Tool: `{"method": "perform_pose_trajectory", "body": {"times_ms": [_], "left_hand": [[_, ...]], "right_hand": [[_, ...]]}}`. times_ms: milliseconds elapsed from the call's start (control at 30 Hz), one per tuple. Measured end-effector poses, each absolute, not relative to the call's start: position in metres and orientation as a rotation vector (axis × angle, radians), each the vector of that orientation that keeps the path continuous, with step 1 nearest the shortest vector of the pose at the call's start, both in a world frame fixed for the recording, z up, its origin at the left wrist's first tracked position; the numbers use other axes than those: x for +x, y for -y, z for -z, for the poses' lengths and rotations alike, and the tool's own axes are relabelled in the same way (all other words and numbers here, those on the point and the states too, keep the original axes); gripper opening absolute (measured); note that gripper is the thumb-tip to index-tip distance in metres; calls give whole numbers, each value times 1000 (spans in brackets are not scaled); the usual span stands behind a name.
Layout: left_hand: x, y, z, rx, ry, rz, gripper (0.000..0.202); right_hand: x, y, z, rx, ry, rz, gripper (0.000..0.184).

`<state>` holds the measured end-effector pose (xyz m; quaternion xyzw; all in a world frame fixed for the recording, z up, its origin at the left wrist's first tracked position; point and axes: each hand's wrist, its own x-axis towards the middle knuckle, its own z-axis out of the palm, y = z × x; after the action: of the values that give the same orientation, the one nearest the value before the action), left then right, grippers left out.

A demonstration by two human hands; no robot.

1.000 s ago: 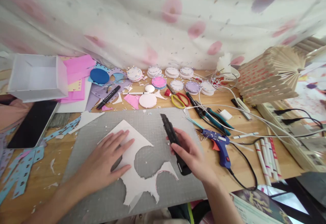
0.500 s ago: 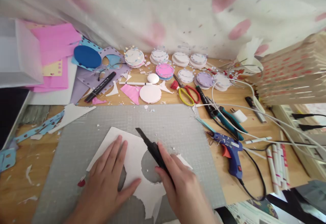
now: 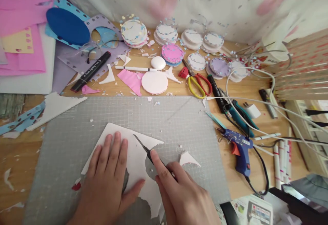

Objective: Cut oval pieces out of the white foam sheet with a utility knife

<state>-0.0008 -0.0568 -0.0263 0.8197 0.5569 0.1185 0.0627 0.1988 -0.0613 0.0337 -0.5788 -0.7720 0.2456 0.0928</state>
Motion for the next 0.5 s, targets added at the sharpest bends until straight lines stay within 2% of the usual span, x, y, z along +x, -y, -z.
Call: {"method": "perform_pose_trajectory", "body": {"times_ms": [267, 500], "left_hand": [[-1, 57, 27, 2453, -1689, -356, 97], [0, 59, 24, 2453, -1681, -344, 96]], "right_hand": [[188, 58, -40, -1749, 2389, -540, 51], [185, 59, -43, -1742, 2426, -564, 56]]}}
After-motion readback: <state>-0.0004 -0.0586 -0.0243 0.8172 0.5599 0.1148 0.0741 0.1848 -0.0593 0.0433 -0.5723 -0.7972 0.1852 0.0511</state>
